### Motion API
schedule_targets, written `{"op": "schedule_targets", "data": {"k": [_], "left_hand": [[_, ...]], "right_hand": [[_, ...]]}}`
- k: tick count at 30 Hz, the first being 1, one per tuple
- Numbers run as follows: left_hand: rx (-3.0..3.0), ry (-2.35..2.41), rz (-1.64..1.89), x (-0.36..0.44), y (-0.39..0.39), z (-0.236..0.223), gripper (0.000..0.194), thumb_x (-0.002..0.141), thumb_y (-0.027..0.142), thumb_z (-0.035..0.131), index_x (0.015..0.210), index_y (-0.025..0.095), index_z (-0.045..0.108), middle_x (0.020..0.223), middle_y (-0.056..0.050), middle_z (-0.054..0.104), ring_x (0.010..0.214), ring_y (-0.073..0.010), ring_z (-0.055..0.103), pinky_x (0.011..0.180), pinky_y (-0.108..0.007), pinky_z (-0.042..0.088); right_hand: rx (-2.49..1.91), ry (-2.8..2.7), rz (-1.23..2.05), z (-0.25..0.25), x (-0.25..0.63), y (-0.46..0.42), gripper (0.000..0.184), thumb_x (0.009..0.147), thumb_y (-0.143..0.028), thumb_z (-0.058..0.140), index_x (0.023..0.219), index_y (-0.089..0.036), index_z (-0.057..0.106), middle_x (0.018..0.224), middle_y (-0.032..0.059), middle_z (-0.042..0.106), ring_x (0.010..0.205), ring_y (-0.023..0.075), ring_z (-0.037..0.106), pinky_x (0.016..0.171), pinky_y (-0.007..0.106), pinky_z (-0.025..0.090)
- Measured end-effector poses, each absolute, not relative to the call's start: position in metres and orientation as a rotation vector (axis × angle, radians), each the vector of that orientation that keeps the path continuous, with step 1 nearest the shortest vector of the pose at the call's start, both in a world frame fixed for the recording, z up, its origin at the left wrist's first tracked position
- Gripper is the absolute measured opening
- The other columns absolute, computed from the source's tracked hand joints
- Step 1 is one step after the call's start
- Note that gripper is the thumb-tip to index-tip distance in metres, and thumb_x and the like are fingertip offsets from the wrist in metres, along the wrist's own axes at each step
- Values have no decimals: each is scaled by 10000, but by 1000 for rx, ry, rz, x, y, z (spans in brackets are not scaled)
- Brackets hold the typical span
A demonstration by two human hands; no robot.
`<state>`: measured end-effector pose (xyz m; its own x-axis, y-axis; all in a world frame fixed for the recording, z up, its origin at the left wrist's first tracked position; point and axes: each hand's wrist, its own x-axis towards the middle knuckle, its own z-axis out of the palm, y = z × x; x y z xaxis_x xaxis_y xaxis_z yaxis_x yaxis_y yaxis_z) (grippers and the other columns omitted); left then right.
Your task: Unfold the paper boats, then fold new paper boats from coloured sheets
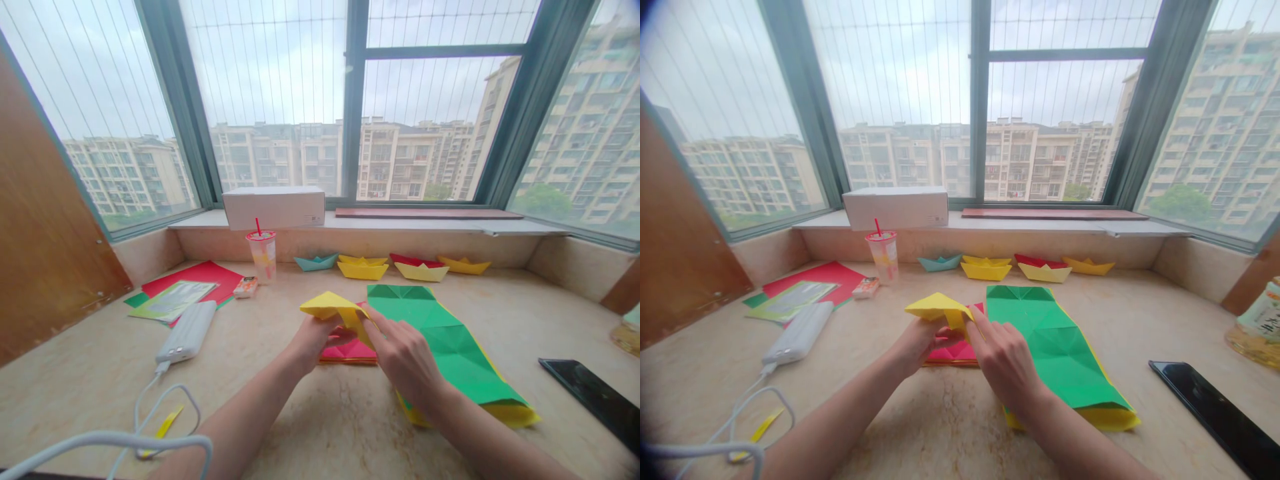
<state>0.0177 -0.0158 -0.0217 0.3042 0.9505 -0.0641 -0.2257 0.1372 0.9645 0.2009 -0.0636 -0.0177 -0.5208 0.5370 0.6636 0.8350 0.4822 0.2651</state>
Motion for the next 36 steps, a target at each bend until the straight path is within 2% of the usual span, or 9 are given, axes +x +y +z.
{"op": "schedule_targets", "data": {"k": [6, 9, 15, 19, 22, 24, 27, 31, 36], "left_hand": [[989, 723, 1099, 24, -17, -17, 323, 705, 278, 778, 991, 149, 698, 1079, -115, 715, 926, -232, 679, 887, -388, 526], [1021, 744, 1125, 23, -17, -14, 323, 693, 255, 781, 990, 153, 703, 1099, -121, 716, 989, -257, 674, 895, -390, 521], [1099, 772, 1227, 15, -12, -14, 466, 671, 308, 817, 1093, 167, 677, 1128, -130, 712, 997, -289, 683, 829, -376, 544], [1038, 680, 1281, 14, -11, -11, 432, 708, 310, 807, 1083, 133, 686, 1113, -138, 721, 1013, -287, 680, 831, -344, 544], [1003, 620, 1280, 15, -13, -7, 389, 727, 310, 803, 1050, 121, 698, 1086, -138, 731, 1013, -277, 683, 845, -334, 543], [986, 578, 1284, 16, -16, -5, 379, 722, 300, 809, 1040, 123, 701, 1082, -131, 734, 1032, -273, 678, 865, -325, 537], [974, 549, 1258, 17, -21, -3, 379, 722, 295, 811, 1040, 124, 697, 1056, -124, 742, 1013, -260, 689, 850, -301, 543], [941, 588, 1160, 13, -26, 2, 381, 735, 323, 799, 1043, 134, 676, 978, -109, 756, 838, -221, 728, 764, -287, 572], [908, 660, 1069, 11, -31, 4, 366, 735, 373, 788, 1020, 183, 661, 929, -88, 762, 789, -232, 735, 701, -301, 585]], "right_hand": [[-1131, -2102, -663, -20, 209, -57, 361, 949, -114, 458, 1287, -141, 584, 1315, 142, 621, 897, 224, 684, 731, 339, 516], [-1138, -2038, -509, -18, 208, -57, 390, 944, -145, 463, 1324, -165, 550, 1323, 133, 615, 950, 235, 679, 787, 351, 519], [-1153, -1795, 100, -12, 208, -57, 630, 919, -250, 481, 1513, -232, 271, 1264, 102, 641, 947, 236, 666, 845, 405, 535], [-1148, -1512, 547, -9, 214, -47, 524, 955, -355, 435, 1462, -243, 366, 1044, 73, 726, 835, 226, 691, 717, 362, 561], [-1011, -1327, 859, -8, 219, -37, 577, 940, -435, 472, 1469, -245, 342, 894, 39, 747, 704, 207, 698, 652, 351, 573], [-944, -1290, 970, -9, 221, -32, 565, 894, -474, 550, 1393, -226, 457, 934, 50, 749, 735, 214, 711, 680, 366, 588], [-919, -1363, 1061, -11, 221, -28, 466, 831, -484, 645, 1191, -188, 633, 1064, 84, 731, 893, 248, 711, 790, 396, 586], [-812, -1580, 1201, -7, 218, -35, 435, 848, -448, 644, 1230, -241, 624, 1189, 64, 687, 1056, 246, 665, 918, 402, 533], [-774, -1819, 1473, 1, 220, -52, 368, 831, -441, 659, 1158, -273, 673, 1089, 53, 728, 995, 249, 681, 855, 396, 549]]}}
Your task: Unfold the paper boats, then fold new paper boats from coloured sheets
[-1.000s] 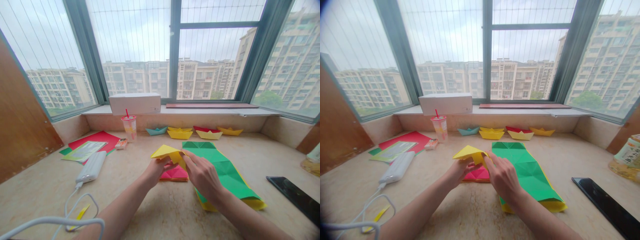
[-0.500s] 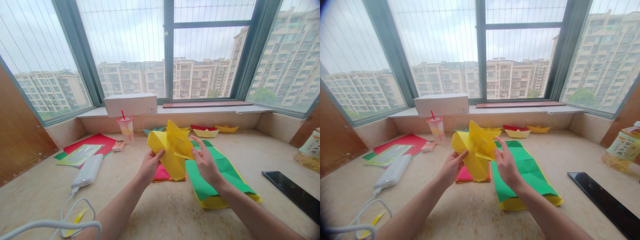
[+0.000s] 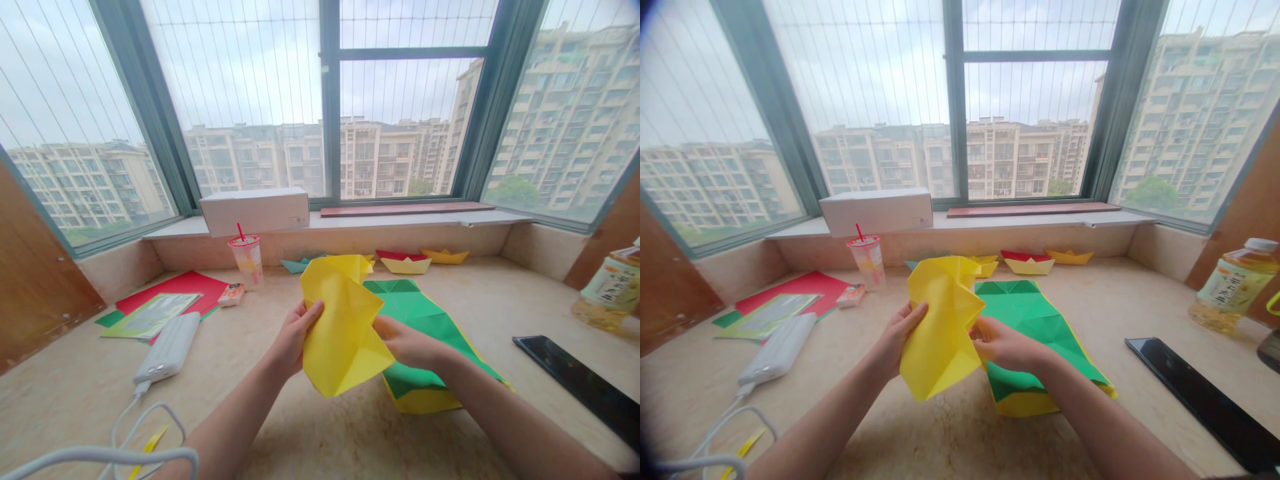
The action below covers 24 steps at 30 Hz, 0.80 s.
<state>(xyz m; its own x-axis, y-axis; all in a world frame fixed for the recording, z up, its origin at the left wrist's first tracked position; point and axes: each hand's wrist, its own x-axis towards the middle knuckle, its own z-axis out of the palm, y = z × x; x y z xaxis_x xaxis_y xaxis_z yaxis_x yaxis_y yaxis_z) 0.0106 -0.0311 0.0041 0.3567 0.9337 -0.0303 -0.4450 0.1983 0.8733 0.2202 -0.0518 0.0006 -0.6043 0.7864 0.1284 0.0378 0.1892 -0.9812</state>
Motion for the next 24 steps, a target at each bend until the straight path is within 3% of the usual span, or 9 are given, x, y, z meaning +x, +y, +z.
{"op": "schedule_targets", "data": {"k": [8, 12, 14, 17, 20, 24], "left_hand": [[1100, 732, 1054, 17, -27, -3, 383, 730, 465, 763, 990, 193, 689, 932, -76, 756, 838, -261, 715, 716, -319, 554], [1268, 734, 1083, 15, -25, 0, 337, 755, 472, 734, 952, 199, 720, 946, -72, 747, 873, -266, 688, 770, -336, 542], [1417, 700, 1080, 15, -27, 0, 312, 774, 442, 724, 968, 198, 738, 988, -79, 735, 943, -269, 664, 842, -341, 522], [1616, 653, 1002, 16, -29, -5, 270, 831, 391, 671, 993, 190, 751, 997, -87, 720, 963, -262, 641, 892, -345, 492], [1708, 696, 971, 16, -28, -10, 229, 851, 363, 643, 914, 176, 758, 912, -82, 716, 879, -249, 639, 824, -325, 499], [1667, 734, 1015, 14, -27, -10, 242, 825, 382, 671, 883, 163, 755, 881, -81, 714, 862, -255, 642, 793, -311, 505]], "right_hand": [[-792, -1813, 1459, -19, 222, -54, 320, 879, -450, 592, 1098, -244, 702, 928, 45, 751, 880, 226, 700, 823, 410, 561], [-734, -1581, 1678, -14, 215, -58, 442, 915, -546, 454, 991, -210, 732, 811, 76, 743, 777, 231, 711, 716, 396, 574], [-724, -1467, 1714, -11, 213, -59, 478, 882, -600, 481, 926, -204, 745, 780, 88, 736, 758, 245, 710, 659, 385, 575], [-749, -1420, 1639, -9, 209, -59, 431, 807, -587, 631, 934, -190, 741, 806, 86, 735, 760, 247, 698, 638, 356, 566], [-771, -1438, 1526, -12, 204, -54, 421, 854, -555, 599, 1015, -179, 700, 844, 68, 726, 734, 207, 677, 649, 317, 549], [-864, -1398, 1098, -17, 205, -43, 410, 839, -507, 625, 1117, -206, 629, 904, 55, 711, 738, 201, 650, 627, 303, 542]]}}
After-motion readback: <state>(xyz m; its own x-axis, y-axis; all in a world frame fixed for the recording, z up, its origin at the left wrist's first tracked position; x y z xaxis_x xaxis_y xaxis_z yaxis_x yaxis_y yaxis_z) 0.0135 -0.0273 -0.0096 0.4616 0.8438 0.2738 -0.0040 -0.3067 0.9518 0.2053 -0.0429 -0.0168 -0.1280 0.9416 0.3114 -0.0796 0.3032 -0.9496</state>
